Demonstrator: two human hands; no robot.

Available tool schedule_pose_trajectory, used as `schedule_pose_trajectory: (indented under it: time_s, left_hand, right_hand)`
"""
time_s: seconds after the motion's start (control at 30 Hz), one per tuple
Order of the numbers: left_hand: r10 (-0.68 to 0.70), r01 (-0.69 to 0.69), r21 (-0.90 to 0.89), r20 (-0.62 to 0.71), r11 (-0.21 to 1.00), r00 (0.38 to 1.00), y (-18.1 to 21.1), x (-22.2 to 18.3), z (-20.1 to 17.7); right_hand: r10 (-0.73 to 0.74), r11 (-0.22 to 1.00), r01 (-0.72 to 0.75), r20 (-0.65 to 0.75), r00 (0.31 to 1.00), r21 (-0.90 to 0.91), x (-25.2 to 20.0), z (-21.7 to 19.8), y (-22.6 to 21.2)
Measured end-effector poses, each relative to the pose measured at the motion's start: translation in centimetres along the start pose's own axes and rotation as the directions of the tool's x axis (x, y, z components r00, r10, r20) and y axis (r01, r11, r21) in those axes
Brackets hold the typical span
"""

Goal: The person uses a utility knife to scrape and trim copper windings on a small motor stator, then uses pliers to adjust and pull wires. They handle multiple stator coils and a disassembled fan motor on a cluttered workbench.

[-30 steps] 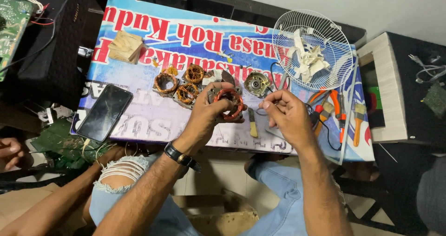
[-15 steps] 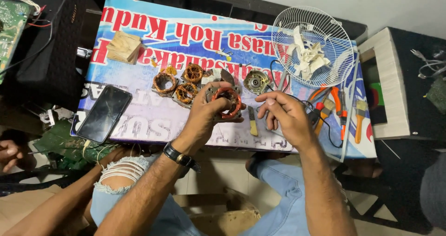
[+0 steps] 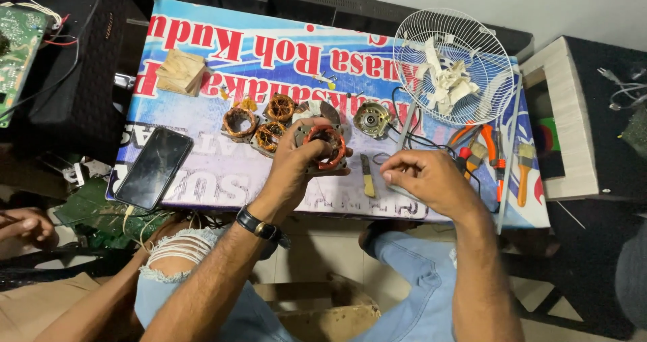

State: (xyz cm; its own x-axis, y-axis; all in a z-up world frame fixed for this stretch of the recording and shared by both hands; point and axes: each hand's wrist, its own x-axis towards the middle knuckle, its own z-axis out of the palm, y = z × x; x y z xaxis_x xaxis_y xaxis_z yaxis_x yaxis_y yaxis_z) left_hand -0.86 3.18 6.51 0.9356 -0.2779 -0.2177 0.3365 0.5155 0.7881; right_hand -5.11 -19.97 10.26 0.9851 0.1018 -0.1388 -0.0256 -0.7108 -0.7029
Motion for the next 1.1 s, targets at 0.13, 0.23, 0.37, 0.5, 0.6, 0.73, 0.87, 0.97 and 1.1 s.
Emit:
schedule_pose_trajectory:
  time_s: [0.13, 0.23, 0.37, 0.5, 0.6, 0.73, 0.87, 0.97, 1.1]
  left_hand:
    - [-0.013, 0.013, 0.016, 0.008, 1.0, 1.0, 0.0, -0.2, 0.3]
    - [-0.042, 0.041, 0.026, 0.04, 0.999, 0.998, 0.5, -0.6, 0.8]
    - [-0.069, 0.07, -0.013, 0.069, 0.997, 0.995, 0.0, -0.3, 0.7]
    - [-0.062, 0.064, -0.042, 0.061, 0.997, 0.996, 0.2, -0.6, 0.9]
    - [-0.059, 0.062, -0.046, 0.06, 0.997, 0.996, 0.5, -0.7, 1.2]
    - [-0.048, 0.05, -0.048, 0.038, 0.998, 0.998, 0.2, -0.6, 1.1]
    - [-0.023, 0.023, -0.007, 0.025, 1.0, 0.999, -0.1, -0.5, 0.8]
    - [-0.019, 0.019, 0.007, 0.02, 1.0, 1.0, -0.1, -0.3, 0.5]
    - [-0.019, 0.019, 0.014, 0.021, 1.0, 1.0, -0.1, -0.3, 0.5]
  right_hand:
    - [-0.186, 0.972, 0.126, -0.316, 0.93, -0.2, 1.3, 1.5, 2.6]
    - [-0.289, 0.949, 0.182, -0.48, 0.828, -0.259, 1.6, 1.9, 3.0]
    - [-0.307, 0.941, 0.165, -0.542, 0.782, -0.296, 1.8, 2.2, 3.3]
    - [-0.303, 0.942, 0.177, -0.498, 0.813, -0.286, 1.1, 2.2, 1.7]
    - [-0.295, 0.943, 0.167, -0.492, 0.819, -0.287, 1.0, 2.3, 1.2]
    - [-0.279, 0.956, 0.189, -0.501, 0.819, -0.224, 1.2, 2.8, 0.6]
    - [-0.058, 0.924, 0.227, -0.472, 0.88, 0.308, 1.3, 3.3, 0.3]
    - [0.06, 0.717, 0.231, -0.388, 0.92, 0.657, 1.9, 4.1, 1.2]
    - [0.153, 0.344, 0.113, -0.174, 0.973, 0.932, 2.0, 4.5, 1.5]
